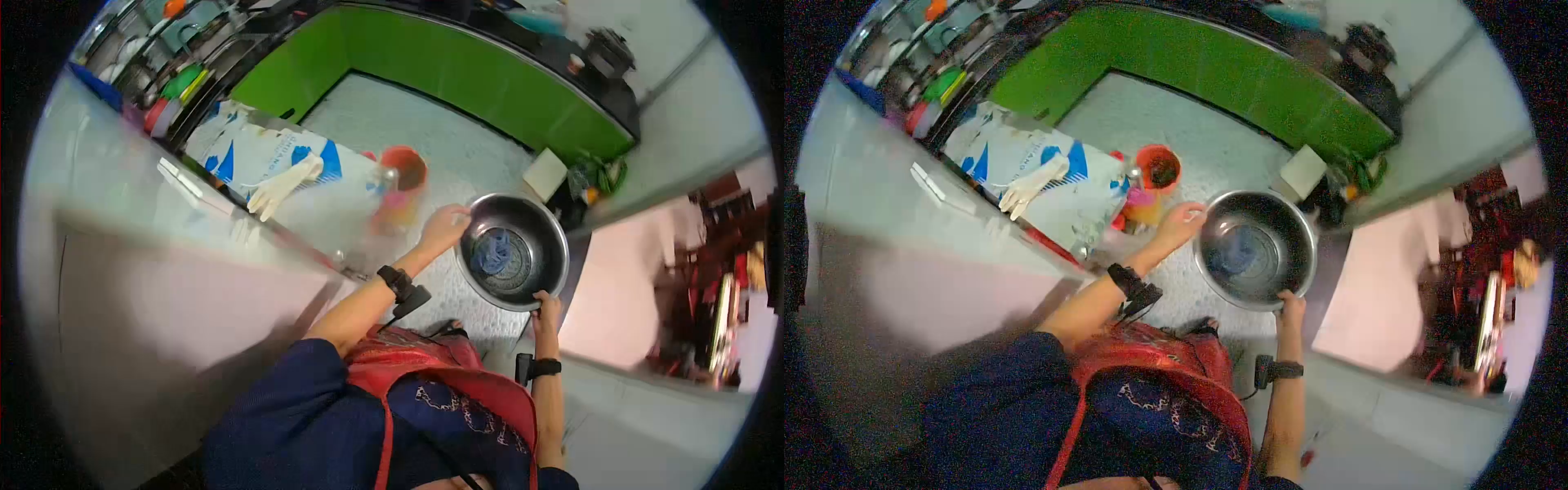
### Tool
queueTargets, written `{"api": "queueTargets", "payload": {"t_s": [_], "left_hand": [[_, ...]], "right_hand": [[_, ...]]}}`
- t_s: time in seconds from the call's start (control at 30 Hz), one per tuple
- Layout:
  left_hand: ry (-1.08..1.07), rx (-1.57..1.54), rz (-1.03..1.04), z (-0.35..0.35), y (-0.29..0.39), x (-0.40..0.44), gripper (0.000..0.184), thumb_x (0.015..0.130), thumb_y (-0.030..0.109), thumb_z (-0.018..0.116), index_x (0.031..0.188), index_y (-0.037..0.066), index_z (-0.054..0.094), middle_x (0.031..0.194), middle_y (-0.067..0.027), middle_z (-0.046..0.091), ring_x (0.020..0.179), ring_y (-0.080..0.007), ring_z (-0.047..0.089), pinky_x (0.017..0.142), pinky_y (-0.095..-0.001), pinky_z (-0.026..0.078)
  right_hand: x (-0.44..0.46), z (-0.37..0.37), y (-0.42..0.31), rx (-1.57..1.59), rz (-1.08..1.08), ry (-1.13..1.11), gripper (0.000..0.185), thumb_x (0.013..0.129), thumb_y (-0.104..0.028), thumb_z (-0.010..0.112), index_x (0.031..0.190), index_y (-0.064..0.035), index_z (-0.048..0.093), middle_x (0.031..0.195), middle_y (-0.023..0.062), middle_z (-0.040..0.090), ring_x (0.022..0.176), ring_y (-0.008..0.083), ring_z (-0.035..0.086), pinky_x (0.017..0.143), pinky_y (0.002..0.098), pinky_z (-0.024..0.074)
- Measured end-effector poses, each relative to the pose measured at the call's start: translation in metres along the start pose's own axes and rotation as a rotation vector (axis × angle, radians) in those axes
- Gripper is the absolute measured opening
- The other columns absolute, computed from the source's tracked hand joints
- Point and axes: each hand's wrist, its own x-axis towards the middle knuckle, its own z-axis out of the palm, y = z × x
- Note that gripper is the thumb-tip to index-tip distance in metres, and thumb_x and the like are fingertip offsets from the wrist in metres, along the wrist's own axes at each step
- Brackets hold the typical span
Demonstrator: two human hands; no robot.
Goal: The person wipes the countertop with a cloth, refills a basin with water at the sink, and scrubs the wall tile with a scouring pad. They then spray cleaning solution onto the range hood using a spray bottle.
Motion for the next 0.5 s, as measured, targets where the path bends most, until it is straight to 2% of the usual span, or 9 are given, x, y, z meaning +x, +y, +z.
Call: {"api": "queueTargets", "payload": {"t_s": [0.03, 0.1, 0.17, 0.23, 0.3, 0.37, 0.43, 0.47, 0.5], "left_hand": [[0.039, 0.003, -0.010, 0.000, -0.022, 0.012, 0.042, 0.081, 0.036, 0.059, 0.106, 0.003, 0.060, 0.103, -0.0159, 0.062, 0.099, -0.0269, 0.058, 0.081, -0.0369, 0.047], [0.150, 0.173, -0.132, 0.008, -0.073, 0.052, 0.069, 0.080, 0.046, 0.061, 0.127, -0.001, 0.042, 0.123, -0.0217, 0.049, 0.114, -0.0309, 0.049, 0.088, -0.0424, 0.044], [0.006, -0.391, -0.526, -0.014, -0.021, 0.065, 0.084, 0.079, 0.049, 0.062, 0.138, 0.002, 0.024, 0.133, -0.0167, 0.038, 0.114, -0.0319, 0.045, 0.082, -0.0392, 0.049], [-0.139, -0.805, -0.636, -0.003, -0.040, 0.105, 0.083, 0.079, 0.050, 0.063, 0.137, 0.003, 0.026, 0.132, -0.0132, 0.037, 0.105, -0.0307, 0.050, 0.082, -0.0438, 0.049], [-0.207, -0.995, -0.672, 0.001, -0.033, 0.159, 0.076, 0.079, 0.047, 0.065, 0.132, 0.003, 0.033, 0.131, -0.0126, 0.038, 0.105, -0.0260, 0.052, 0.082, -0.0437, 0.051], [-0.126, -1.012, -0.678, 0.001, -0.022, 0.208, 0.070, 0.079, 0.046, 0.065, 0.128, 0.004, 0.037, 0.127, -0.0118, 0.042, 0.101, -0.0241, 0.054, 0.081, -0.0433, 0.051], [-0.041, -1.048, -0.679, -0.005, -0.024, 0.239, 0.063, 0.080, 0.044, 0.064, 0.124, 0.005, 0.041, 0.123, -0.0110, 0.047, 0.097, -0.0221, 0.057, 0.081, -0.0429, 0.052], [0.017, -1.079, -0.638, -0.010, -0.020, 0.251, 0.059, 0.081, 0.044, 0.064, 0.121, 0.005, 0.043, 0.116, -0.0100, 0.051, 0.092, -0.0222, 0.059, 0.077, -0.0408, 0.053], [0.084, -1.115, -0.599, -0.019, -0.019, 0.267, 0.055, 0.082, 0.043, 0.063, 0.118, 0.005, 0.045, 0.110, -0.0090, 0.055, 0.087, -0.0223, 0.061, 0.074, -0.0386, 0.055]], "right_hand": [[0.029, 0.006, -0.002, -0.017, -0.003, -0.036, 0.015, 0.065, -0.002, 0.059, 0.065, -0.0065, 0.045, 0.053, -0.0014, 0.036, 0.044, 0.0107, 0.037, 0.037, 0.0256, 0.0290], [0.101, 0.026, -0.018, 0.134, -0.045, -0.155, 0.013, 0.064, -0.002, 0.060, 0.067, -0.0056, 0.047, 0.055, -0.0008, 0.041, 0.042, 0.0107, 0.039, 0.037, 0.0256, 0.0307], [0.157, 0.058, -0.050, 0.035, -0.038, -0.127, 0.013, 0.064, 0.000, 0.058, 0.071, -0.0045, 0.048, 0.058, -0.0009, 0.043, 0.043, 0.0107, 0.040, 0.038, 0.0248, 0.0315], [0.196, 0.099, -0.098, 0.002, -0.097, -0.267, 0.015, 0.064, 0.000, 0.057, 0.075, -0.0032, 0.048, 0.062, -0.0002, 0.045, 0.046, 0.0114, 0.043, 0.039, 0.0248, 0.0334], [0.266, 0.140, -0.134, -0.085, -0.040, -0.384, 0.017, 0.063, 0.000, 0.057, 0.078, -0.0031, 0.048, 0.062, 0.0013, 0.047, 0.045, 0.0129, 0.043, 0.037, 0.0256, 0.0328], [0.284, 0.204, -0.188, -0.100, -0.013, -0.435, 0.016, 0.065, 0.000, 0.058, 0.078, -0.0026, 0.049, 0.062, 0.0018, 0.047, 0.044, 0.0134, 0.044, 0.036, 0.0258, 0.0330], [0.313, 0.252, -0.215, -0.202, -0.011, -0.593, 0.016, 0.067, 0.000, 0.058, 0.080, -0.0026, 0.049, 0.062, 0.0011, 0.046, 0.046, 0.0130, 0.045, 0.036, 0.0258, 0.0321], [0.331, 0.274, -0.221, -0.225, 0.012, -0.561, 0.014, 0.068, -0.001, 0.058, 0.079, -0.0024, 0.049, 0.063, 0.0013, 0.047, 0.047, 0.0131, 0.046, 0.036, 0.0259, 0.0324], [0.351, 0.305, -0.230, -0.241, -0.028, -0.675, 0.011, 0.068, -0.001, 0.058, 0.075, -0.0025, 0.049, 0.060, 0.0013, 0.047, 0.045, 0.0132, 0.046, 0.034, 0.0257, 0.0311]]}}
